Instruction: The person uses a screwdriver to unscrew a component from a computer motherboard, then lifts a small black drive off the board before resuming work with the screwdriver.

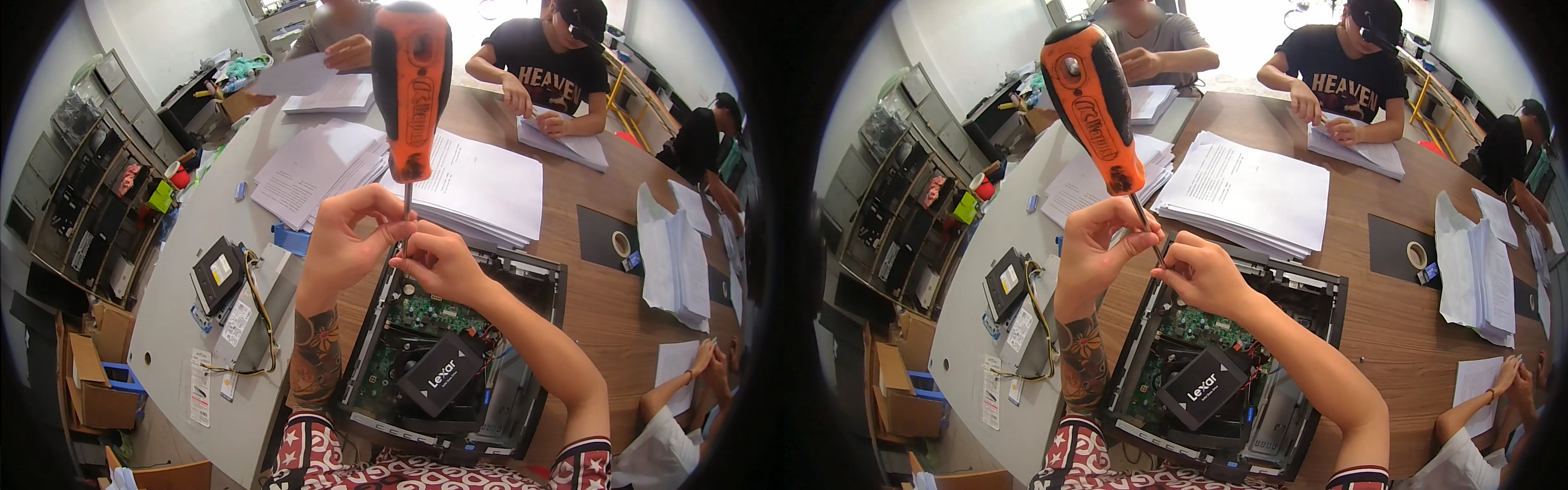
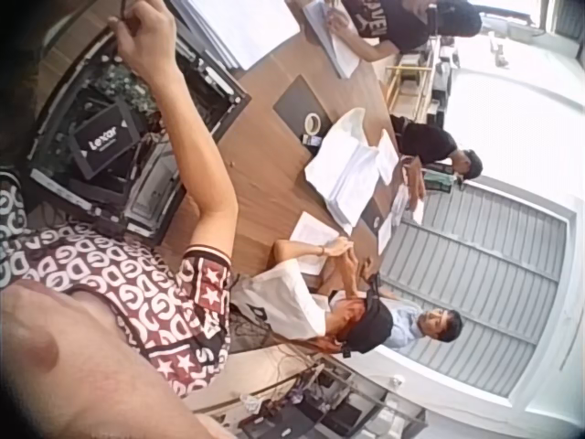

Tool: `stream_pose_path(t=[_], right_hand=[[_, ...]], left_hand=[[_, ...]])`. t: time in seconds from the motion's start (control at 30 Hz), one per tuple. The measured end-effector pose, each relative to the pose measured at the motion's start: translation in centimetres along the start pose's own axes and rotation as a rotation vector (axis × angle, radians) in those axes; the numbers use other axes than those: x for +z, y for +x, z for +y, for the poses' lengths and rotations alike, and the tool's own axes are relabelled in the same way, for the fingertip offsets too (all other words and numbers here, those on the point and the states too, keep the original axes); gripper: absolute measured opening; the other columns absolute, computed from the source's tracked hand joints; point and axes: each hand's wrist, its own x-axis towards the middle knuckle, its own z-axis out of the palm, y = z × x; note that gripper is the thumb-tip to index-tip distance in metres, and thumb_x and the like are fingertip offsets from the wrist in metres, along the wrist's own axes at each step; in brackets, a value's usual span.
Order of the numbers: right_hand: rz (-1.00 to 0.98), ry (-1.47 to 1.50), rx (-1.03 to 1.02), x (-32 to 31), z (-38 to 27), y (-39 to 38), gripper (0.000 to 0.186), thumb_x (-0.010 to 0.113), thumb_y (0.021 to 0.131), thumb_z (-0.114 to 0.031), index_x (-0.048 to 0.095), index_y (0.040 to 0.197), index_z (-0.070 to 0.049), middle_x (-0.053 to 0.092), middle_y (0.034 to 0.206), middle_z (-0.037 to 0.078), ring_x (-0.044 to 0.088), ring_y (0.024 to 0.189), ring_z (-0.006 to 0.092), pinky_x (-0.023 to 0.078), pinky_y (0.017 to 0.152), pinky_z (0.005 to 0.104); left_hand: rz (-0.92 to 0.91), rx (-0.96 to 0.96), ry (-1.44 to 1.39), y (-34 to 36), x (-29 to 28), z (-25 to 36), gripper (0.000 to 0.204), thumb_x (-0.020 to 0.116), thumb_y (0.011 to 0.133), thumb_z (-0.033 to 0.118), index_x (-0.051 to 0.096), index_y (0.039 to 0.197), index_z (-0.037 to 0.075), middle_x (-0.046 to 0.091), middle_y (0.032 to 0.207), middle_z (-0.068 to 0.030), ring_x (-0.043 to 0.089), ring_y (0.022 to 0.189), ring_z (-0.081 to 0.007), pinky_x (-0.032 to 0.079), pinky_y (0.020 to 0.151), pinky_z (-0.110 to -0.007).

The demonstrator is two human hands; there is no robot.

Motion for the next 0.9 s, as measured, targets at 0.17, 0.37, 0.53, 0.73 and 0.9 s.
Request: stream_pose_path(t=[0.17, 0.37, 0.53, 0.73, 0.9], right_hand=[[-0.001, -0.018, 0.010, -0.1, 0.1, -0.1, 0.026, 0.078, 0.083, -0.018, 0.058, 0.075, -0.003, 0.050, 0.076, 0.004, 0.053, 0.059, 0.0140, 0.043, 0.054, 0.0304], [-0.015, -0.015, -0.003, -0.1, 0.1, 0.0, 0.019, 0.076, 0.085, -0.016, 0.063, 0.081, -0.003, 0.053, 0.079, 0.005, 0.055, 0.060, 0.0156, 0.045, 0.056, 0.0309], [-0.054, 0.018, 0.039, -0.4, -0.3, -0.1, 0.011, 0.072, 0.086, -0.011, 0.067, 0.089, -0.001, 0.054, 0.081, 0.006, 0.056, 0.062, 0.0153, 0.046, 0.058, 0.0295], [-0.075, 0.001, 0.060, -0.5, -0.8, 0.2, 0.017, 0.071, 0.086, -0.009, 0.070, 0.102, -0.003, 0.053, 0.081, 0.004, 0.052, 0.061, 0.0114, 0.044, 0.056, 0.0271], [-0.058, -0.006, 0.031, -0.3, -0.6, 0.1, 0.018, 0.072, 0.086, -0.010, 0.070, 0.103, -0.003, 0.052, 0.080, 0.002, 0.050, 0.060, 0.0092, 0.042, 0.055, 0.0251]], left_hand=[[0.013, -0.034, -0.025, 0.1, 0.4, 0.0, 0.012, 0.073, 0.082, -0.006, 0.063, 0.086, -0.001, 0.069, 0.090, -0.0095, 0.068, 0.088, -0.0168, 0.053, 0.082, -0.031], [0.050, 0.062, 0.016, 0.2, 0.1, -1.0, 0.016, 0.078, 0.079, -0.004, 0.063, 0.085, 0.001, 0.067, 0.084, -0.0059, 0.064, 0.081, -0.0127, 0.049, 0.074, -0.026], [0.085, 0.004, -0.006, 0.4, 0.5, -0.4, 0.017, 0.079, 0.077, -0.002, 0.064, 0.083, 0.002, 0.066, 0.081, -0.0038, 0.062, 0.079, -0.0102, 0.046, 0.071, -0.026], [0.061, -0.040, -0.053, 0.3, 0.5, 0.0, 0.014, 0.060, 0.091, -0.005, 0.069, 0.102, -0.004, 0.071, 0.094, -0.0082, 0.067, 0.092, -0.0146, 0.052, 0.086, -0.029], [0.071, -0.045, -0.080, 0.2, 0.5, -0.1, 0.014, 0.064, 0.089, -0.003, 0.069, 0.102, -0.004, 0.071, 0.094, -0.0069, 0.067, 0.089, -0.0128, 0.052, 0.080, -0.027]])
